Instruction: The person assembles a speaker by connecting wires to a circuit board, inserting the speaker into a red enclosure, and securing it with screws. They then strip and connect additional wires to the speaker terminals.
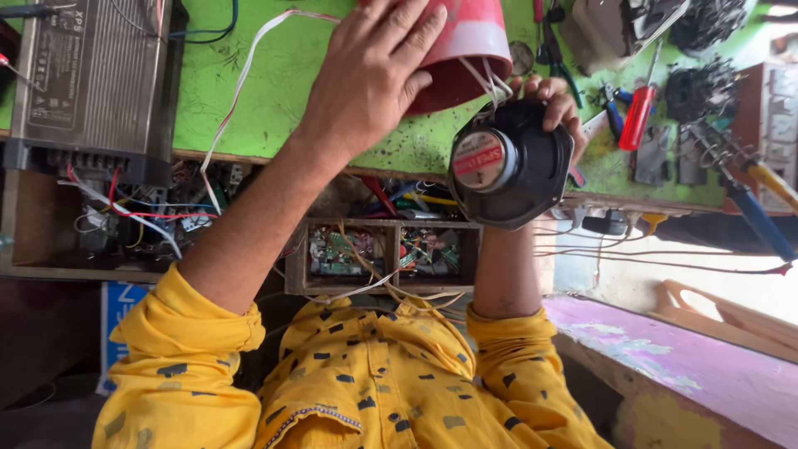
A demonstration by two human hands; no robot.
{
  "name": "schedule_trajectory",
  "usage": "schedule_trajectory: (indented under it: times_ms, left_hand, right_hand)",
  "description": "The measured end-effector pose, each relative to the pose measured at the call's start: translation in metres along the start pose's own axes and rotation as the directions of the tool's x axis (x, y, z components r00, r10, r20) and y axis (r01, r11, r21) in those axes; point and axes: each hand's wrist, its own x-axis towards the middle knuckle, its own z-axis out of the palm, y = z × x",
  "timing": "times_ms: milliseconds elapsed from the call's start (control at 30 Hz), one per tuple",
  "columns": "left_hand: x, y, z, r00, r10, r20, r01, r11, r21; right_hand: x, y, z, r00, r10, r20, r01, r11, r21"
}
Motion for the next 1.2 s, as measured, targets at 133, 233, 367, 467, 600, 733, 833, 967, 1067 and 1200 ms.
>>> schedule_trajectory:
  times_ms: [133, 233, 367, 467, 600, 733, 833, 967, 1067, 1200]
  left_hand:
    - [-0.023, 0.022, 0.005, 0.993, -0.111, -0.04, 0.108, 0.99, -0.086]
    - [-0.053, 0.059, 0.009, 0.948, -0.291, 0.127, 0.318, 0.867, -0.385]
    - [-0.081, 0.098, 0.03, 0.927, -0.345, 0.147, 0.364, 0.731, -0.577]
    - [-0.086, 0.09, 0.05, 0.861, -0.376, 0.344, 0.455, 0.263, -0.851]
    - [-0.086, 0.066, 0.068, 0.783, -0.373, 0.498, 0.449, -0.214, -0.867]
    - [-0.085, 0.047, 0.067, 0.812, -0.371, 0.451, 0.437, -0.126, -0.891]
    - [-0.083, 0.038, 0.061, 0.834, -0.389, 0.391, 0.481, 0.166, -0.861]
    - [-0.078, 0.031, 0.059, 0.806, -0.463, 0.369, 0.536, 0.306, -0.787]
    - [-0.074, 0.029, 0.062, 0.781, -0.492, 0.385, 0.56, 0.278, -0.781]
    - [-0.073, 0.028, 0.066, 0.795, -0.499, 0.343, 0.551, 0.361, -0.752]
  right_hand:
    - [-0.011, 0.008, -0.005, 0.986, 0.104, -0.13, -0.069, 0.965, 0.253]
    - [-0.023, 0.017, -0.013, 0.961, 0.154, -0.23, -0.041, 0.901, 0.432]
    - [-0.035, 0.032, -0.027, 0.977, 0.169, -0.133, -0.058, 0.804, 0.592]
    - [-0.038, 0.042, -0.036, 0.97, 0.192, -0.152, -0.065, 0.801, 0.595]
    - [-0.029, 0.026, -0.047, 0.942, 0.289, -0.169, -0.228, 0.923, 0.309]
    - [-0.015, -0.017, -0.057, 0.858, 0.512, -0.043, -0.514, 0.851, -0.107]
    - [-0.012, -0.033, -0.057, 0.782, 0.623, 0.001, -0.577, 0.725, -0.376]
    - [-0.013, -0.026, -0.044, 0.825, 0.548, -0.137, -0.477, 0.546, -0.689]
    - [-0.012, -0.021, -0.027, 0.901, 0.429, -0.064, -0.26, 0.416, -0.871]
    - [-0.012, -0.019, -0.007, 0.95, 0.285, 0.127, 0.089, 0.141, -0.986]
